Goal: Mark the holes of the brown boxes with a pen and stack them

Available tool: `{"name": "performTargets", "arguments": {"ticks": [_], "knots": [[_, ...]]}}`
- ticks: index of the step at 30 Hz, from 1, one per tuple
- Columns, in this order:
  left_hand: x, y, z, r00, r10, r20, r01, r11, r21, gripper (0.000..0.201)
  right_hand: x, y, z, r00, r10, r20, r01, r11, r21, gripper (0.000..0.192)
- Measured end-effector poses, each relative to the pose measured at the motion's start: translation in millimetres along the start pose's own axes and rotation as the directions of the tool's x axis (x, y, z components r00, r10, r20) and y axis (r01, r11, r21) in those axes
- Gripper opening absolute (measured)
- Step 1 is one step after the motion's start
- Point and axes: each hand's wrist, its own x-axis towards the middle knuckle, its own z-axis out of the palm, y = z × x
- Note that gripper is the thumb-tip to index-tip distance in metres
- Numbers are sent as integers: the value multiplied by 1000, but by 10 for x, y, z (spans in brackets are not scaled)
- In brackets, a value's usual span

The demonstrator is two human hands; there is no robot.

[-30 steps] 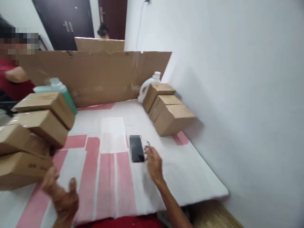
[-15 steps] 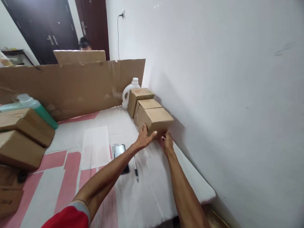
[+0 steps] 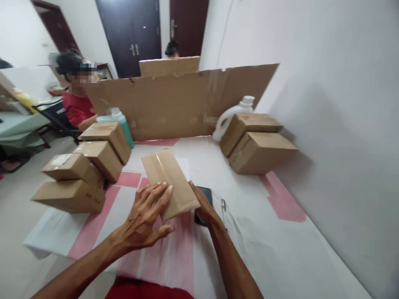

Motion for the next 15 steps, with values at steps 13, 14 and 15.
{"name": "performTargets", "arguments": {"ticks": [13, 14, 15], "knots": [[60, -396, -407, 917, -319, -238, 271, 938, -216, 43, -473, -484, 86, 978, -20, 207, 60, 980, -190, 61], [23, -368, -382, 913, -334, -236, 279, 931, -237, 41, -518, -514, 85, 979, -20, 202, 66, 973, -223, 61], [-28, -344, -341, 907, -349, -238, 287, 922, -260, 38, -565, -520, 86, 980, -18, 198, 66, 969, -236, 61]]}}
